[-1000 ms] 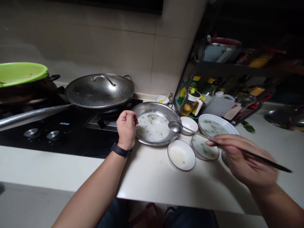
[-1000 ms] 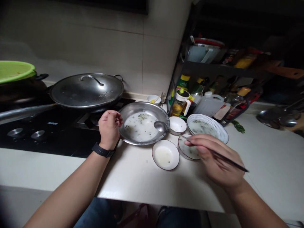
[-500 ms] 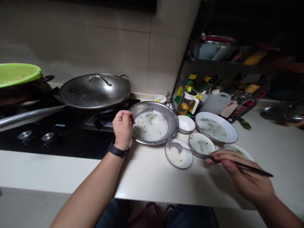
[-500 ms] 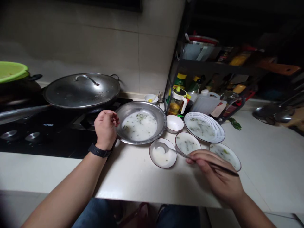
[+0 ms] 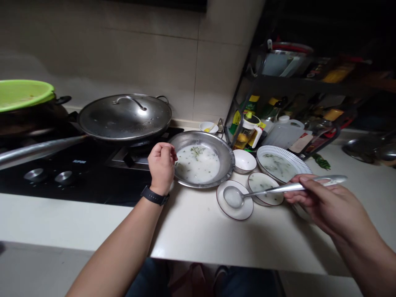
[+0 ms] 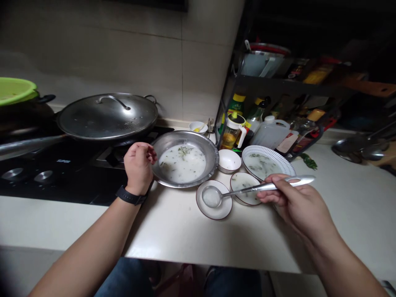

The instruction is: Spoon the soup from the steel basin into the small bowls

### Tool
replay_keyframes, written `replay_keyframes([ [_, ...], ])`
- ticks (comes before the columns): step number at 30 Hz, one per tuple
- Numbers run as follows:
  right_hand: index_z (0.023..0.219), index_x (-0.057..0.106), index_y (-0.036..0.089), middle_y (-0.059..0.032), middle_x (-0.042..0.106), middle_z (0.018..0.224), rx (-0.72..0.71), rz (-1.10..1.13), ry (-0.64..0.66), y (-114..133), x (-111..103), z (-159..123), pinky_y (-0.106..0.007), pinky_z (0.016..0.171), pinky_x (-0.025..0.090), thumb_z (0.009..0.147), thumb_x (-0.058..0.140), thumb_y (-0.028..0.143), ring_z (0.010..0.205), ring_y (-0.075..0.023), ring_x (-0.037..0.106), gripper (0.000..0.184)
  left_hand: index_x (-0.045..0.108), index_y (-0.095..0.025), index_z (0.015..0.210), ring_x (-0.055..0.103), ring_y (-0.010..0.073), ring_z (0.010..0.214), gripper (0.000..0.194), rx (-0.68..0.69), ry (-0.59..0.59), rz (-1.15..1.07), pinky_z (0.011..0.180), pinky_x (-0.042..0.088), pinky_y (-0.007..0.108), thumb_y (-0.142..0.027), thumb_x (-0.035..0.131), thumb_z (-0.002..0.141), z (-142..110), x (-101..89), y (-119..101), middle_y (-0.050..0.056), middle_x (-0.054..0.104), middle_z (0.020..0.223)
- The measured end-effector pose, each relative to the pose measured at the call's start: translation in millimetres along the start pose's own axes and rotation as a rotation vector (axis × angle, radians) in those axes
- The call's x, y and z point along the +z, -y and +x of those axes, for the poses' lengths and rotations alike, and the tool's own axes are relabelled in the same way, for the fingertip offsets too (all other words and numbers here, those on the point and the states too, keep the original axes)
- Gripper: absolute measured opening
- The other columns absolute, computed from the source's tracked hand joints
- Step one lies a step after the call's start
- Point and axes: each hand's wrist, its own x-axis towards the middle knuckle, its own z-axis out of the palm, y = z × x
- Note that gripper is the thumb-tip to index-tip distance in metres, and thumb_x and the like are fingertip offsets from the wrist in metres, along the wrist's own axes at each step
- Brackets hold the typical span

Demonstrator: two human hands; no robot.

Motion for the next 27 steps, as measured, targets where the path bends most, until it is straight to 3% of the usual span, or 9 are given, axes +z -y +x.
replay_keyframes([
  [4,0.078,0.074,0.016,-0.0075,0.072,0.066,-0.094,0.042,-0.013,20.9,25.4,14.0,-0.021,0.052,0.064,0.078,0.077,0.024,0.050,-0.0179,0.072,0.009,0.060,-0.018,0.072,0.052,0.0075,0.048,0.015,0.007,-0.003,-0.002,0.043,0.036,0.017,-0.027,0.061,0.084,-0.2,0.6,-0.7,-0.003,0.058,0.061],
  [10,0.080,0.067,0.019,-0.0020,0.070,0.068,-0.202,0.003,0.071,14.4,83.3,45.6,-0.026,0.055,0.066,0.082,0.080,0.040,0.057,-0.0176,0.074,0.025,0.060,-0.018,0.072,0.052,0.0078,0.048,0.013,0.004,-0.011,-0.001,0.042,0.036,0.017,-0.025,0.058,0.084,-0.2,1.0,-1.2,-0.003,0.058,0.060],
  [13,0.088,0.068,0.019,-0.0037,0.073,0.070,-0.377,-0.150,0.176,-3.3,103.6,49.9,-0.031,0.062,0.067,0.089,0.072,0.049,0.061,-0.0188,0.075,0.030,0.060,-0.018,0.072,0.052,0.0079,0.049,0.013,0.004,-0.004,0.003,0.043,0.036,0.017,-0.025,0.058,0.084,0.0,0.8,-0.6,-0.003,0.057,0.060],
  [15,0.092,0.070,0.019,-0.0066,0.076,0.079,-0.605,-0.321,0.278,-13.0,109.7,46.4,-0.034,0.070,0.067,0.096,0.064,0.044,0.070,-0.0198,0.077,0.026,0.060,-0.019,0.073,0.052,0.0078,0.049,0.014,0.001,-0.004,0.007,0.044,0.037,0.017,-0.026,0.059,0.084,0.1,0.6,-0.2,-0.003,0.058,0.061],
  [19,0.104,0.074,0.021,-0.0097,0.078,0.104,-1.187,-0.684,0.558,-15.3,101.9,31.5,-0.035,0.088,0.063,0.096,0.062,0.021,0.097,-0.0219,0.076,0.014,0.059,-0.019,0.073,0.052,0.0081,0.050,0.014,0.000,-0.003,0.010,0.044,0.037,0.018,-0.027,0.060,0.085,0.0,0.6,-0.1,-0.003,0.058,0.062],
  [21,0.112,0.073,0.021,-0.0108,0.078,0.111,-1.343,-0.783,0.627,-8.2,89.1,21.6,-0.034,0.088,0.062,0.094,0.063,0.013,0.101,-0.0222,0.075,0.022,0.059,-0.019,0.073,0.052,0.0081,0.050,0.015,0.000,-0.001,0.012,0.044,0.037,0.018,-0.028,0.060,0.085,-0.1,0.6,-0.4,-0.003,0.057,0.061],
  [24,0.118,0.072,0.024,-0.0105,0.077,0.116,-1.346,-0.777,0.567,7.4,61.8,2.3,-0.034,0.088,0.062,0.093,0.063,0.010,0.102,-0.0228,0.075,0.030,0.059,-0.019,0.073,0.052,0.0081,0.050,0.015,-0.006,0.002,0.016,0.044,0.037,0.018,-0.028,0.060,0.085,0.0,0.7,-0.6,-0.003,0.057,0.061],
  [27,0.107,0.078,0.031,-0.0054,0.079,0.104,-1.145,-0.641,0.371,21.6,30.7,-20.6,-0.035,0.089,0.063,0.092,0.064,0.015,0.097,-0.0236,0.076,0.026,0.059,-0.019,0.072,0.052,0.0078,0.049,0.016,-0.007,0.005,0.018,0.044,0.037,0.017,-0.029,0.061,0.085,0.1,0.7,-0.5,-0.003,0.057,0.061],
])
